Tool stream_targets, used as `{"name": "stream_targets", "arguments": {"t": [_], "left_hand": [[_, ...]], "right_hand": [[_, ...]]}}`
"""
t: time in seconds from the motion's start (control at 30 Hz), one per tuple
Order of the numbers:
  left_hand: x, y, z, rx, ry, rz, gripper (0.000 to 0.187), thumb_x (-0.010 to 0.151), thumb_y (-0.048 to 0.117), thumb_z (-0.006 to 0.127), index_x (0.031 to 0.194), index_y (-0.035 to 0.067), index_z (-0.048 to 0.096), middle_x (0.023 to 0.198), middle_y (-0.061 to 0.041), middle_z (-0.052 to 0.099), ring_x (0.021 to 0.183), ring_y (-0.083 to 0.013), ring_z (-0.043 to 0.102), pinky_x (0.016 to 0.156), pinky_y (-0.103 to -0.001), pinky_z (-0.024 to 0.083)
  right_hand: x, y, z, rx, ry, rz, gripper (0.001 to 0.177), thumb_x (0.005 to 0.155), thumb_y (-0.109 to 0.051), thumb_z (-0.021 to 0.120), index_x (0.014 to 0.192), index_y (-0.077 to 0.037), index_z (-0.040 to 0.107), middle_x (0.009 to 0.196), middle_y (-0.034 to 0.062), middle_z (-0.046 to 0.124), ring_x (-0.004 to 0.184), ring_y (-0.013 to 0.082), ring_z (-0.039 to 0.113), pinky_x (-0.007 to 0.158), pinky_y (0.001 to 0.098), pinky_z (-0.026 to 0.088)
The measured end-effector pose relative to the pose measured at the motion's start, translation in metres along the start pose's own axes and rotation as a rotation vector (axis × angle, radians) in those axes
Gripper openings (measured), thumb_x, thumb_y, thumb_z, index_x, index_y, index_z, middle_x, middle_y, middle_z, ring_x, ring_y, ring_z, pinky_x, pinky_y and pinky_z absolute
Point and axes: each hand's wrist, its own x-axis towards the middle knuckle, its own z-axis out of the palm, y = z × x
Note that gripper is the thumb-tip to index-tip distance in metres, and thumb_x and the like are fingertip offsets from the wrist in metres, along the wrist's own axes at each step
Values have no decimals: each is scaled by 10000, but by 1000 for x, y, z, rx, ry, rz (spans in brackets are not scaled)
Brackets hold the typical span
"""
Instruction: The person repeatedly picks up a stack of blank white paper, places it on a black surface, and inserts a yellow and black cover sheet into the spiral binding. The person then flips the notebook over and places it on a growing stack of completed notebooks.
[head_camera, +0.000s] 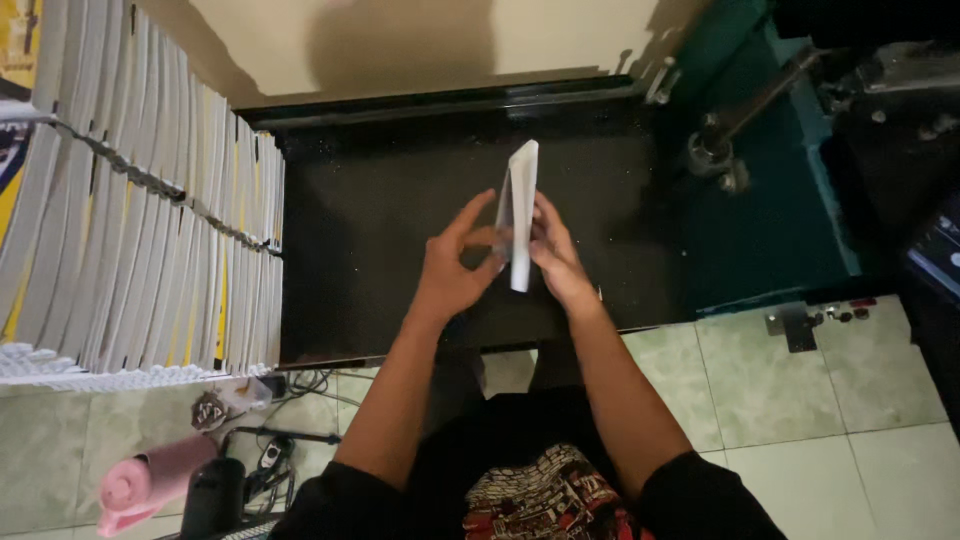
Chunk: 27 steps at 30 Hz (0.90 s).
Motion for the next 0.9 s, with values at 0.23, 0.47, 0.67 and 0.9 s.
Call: {"name": "stream_targets", "arguments": {"t": [0.23, 0.47, 0.67, 0.9], "left_hand": [[-3, 2, 16, 123, -43, 37, 617, 774, 127, 803, 1374, 199, 682, 852, -61, 803, 897, -271, 795, 899, -439, 593], [-8, -4, 17, 245, -77, -1, 418, 813, 71, 802, 1228, 112, 764, 785, -155, 770, 767, -337, 758, 707, -403, 595], [-8, 8, 14, 225, -154, 28, 436, 875, 47, 810, 1297, 46, 704, 1175, -235, 736, 1122, -470, 672, 978, -588, 538], [-8, 7, 10, 212, -251, -95, 564, 884, 103, 813, 1406, 56, 605, 1266, -282, 684, 1144, -505, 660, 985, -652, 508]], "right_hand": [[-8, 2, -9, -91, -95, -94, 1128, 740, -450, 864, 1599, 1, 290, 1518, 273, 429, 1414, 465, 391, 1132, 635, 342], [-13, -2, -14, -76, -187, -81, 1191, 619, -339, 942, 1575, 6, 321, 1486, 280, 466, 1355, 439, 466, 1063, 597, 391], [-12, -19, -12, 3, -226, -6, 1124, 596, -236, 980, 1533, 1, 406, 1347, 212, 627, 1241, 340, 589, 1050, 532, 432], [-14, -31, 2, -31, -235, -4, 1035, 573, -177, 986, 1462, -22, 480, 1310, 176, 627, 1168, 323, 588, 1014, 525, 454]]}}
